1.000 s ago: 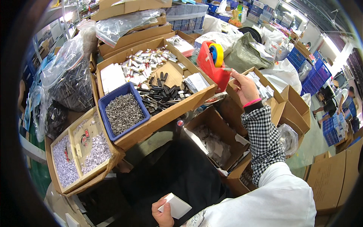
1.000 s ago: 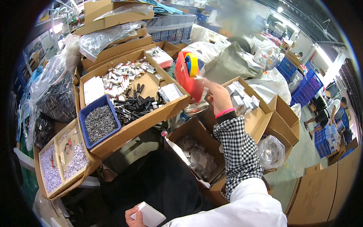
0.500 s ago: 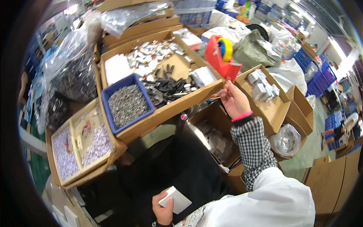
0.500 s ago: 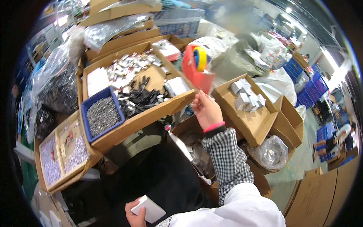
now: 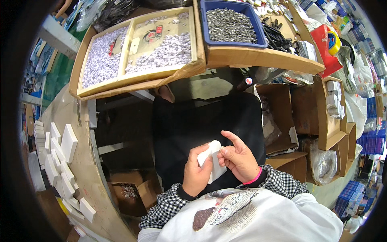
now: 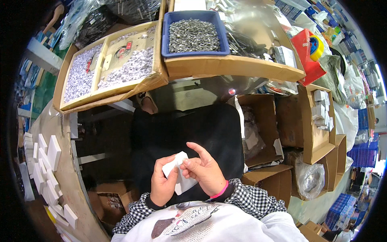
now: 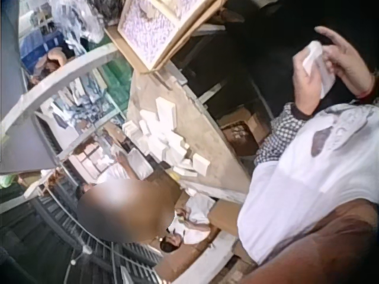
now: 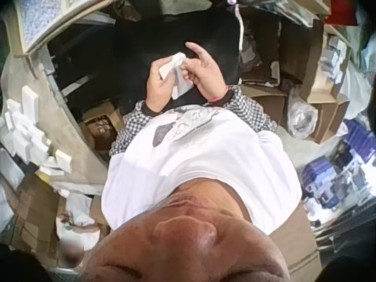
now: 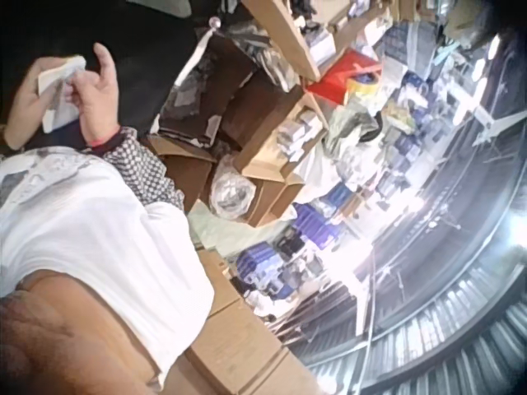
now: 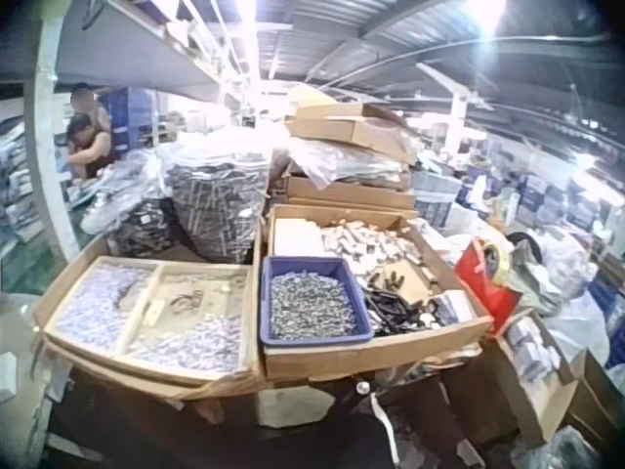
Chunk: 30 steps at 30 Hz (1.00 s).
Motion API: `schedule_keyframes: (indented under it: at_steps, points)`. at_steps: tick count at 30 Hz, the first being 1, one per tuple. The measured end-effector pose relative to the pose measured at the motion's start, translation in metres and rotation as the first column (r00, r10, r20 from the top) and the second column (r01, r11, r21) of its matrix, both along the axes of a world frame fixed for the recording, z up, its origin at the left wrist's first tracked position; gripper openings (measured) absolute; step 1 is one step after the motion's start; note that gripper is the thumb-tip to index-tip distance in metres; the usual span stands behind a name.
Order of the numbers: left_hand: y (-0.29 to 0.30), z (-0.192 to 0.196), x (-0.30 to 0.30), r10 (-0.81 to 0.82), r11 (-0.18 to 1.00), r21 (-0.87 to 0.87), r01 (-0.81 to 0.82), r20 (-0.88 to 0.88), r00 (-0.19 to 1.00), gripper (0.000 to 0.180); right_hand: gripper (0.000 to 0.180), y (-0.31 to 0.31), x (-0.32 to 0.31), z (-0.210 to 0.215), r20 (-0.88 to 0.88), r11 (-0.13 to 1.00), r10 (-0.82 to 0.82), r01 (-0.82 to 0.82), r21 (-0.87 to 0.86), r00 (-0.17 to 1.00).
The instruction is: The person repeatedly picks small black components and white foam pieces from trays, places them into small white boxes, and seals the boxes with tape. The process is continuous and repetitive throughout the clip.
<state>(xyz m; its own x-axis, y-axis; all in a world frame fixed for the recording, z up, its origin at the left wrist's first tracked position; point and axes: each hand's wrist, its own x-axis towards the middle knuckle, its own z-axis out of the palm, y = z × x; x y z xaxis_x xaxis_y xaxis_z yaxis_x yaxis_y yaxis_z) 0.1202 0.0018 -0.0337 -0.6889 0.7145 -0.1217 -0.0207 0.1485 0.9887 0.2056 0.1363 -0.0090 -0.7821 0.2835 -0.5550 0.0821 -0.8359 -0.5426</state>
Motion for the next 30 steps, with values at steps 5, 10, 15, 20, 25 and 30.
schedule_keyframes:
  at_steps: [5, 10, 15, 20, 25, 30]
  points:
    - [-0.005, 0.006, -0.001, -0.013, 1.0, 0.013, 0.014, -0.082, 0.997, 0.039, 0.045, -0.01, -0.009, -0.001, 0.039, 0.996, 0.037, -0.04, 0.08, 0.999]
    - [-0.003, 0.009, 0.001, 0.018, 0.998, 0.054, -0.013, -0.098, 0.995, 0.052, 0.039, -0.011, -0.011, 0.001, 0.075, 0.983, 0.076, -0.087, 0.159, 0.994]
    - [-0.004, 0.009, -0.003, -0.049, 0.997, 0.05, 0.06, -0.204, 0.978, 0.048, 0.04, -0.009, -0.014, 0.004, 0.098, 0.978, 0.093, -0.109, 0.179, 0.991]
    - [-0.006, 0.003, -0.003, -0.008, 0.994, 0.107, 0.032, -0.213, 0.977, 0.034, 0.04, -0.005, -0.012, 0.003, 0.114, 0.972, 0.132, -0.151, 0.18, 0.985]
    - [-0.012, 0.0, -0.001, 0.141, 0.989, 0.042, -0.139, -0.039, 0.989, 0.018, 0.031, -0.008, -0.012, -0.003, 0.322, 0.829, 0.413, -0.498, 0.254, 0.852]
    - [-0.016, -0.004, -0.004, 0.12, 0.987, 0.09, -0.131, 0.118, 0.986, 0.017, 0.022, -0.031, -0.016, 0.006, 0.493, 0.691, 0.354, -0.577, 0.434, 0.795]
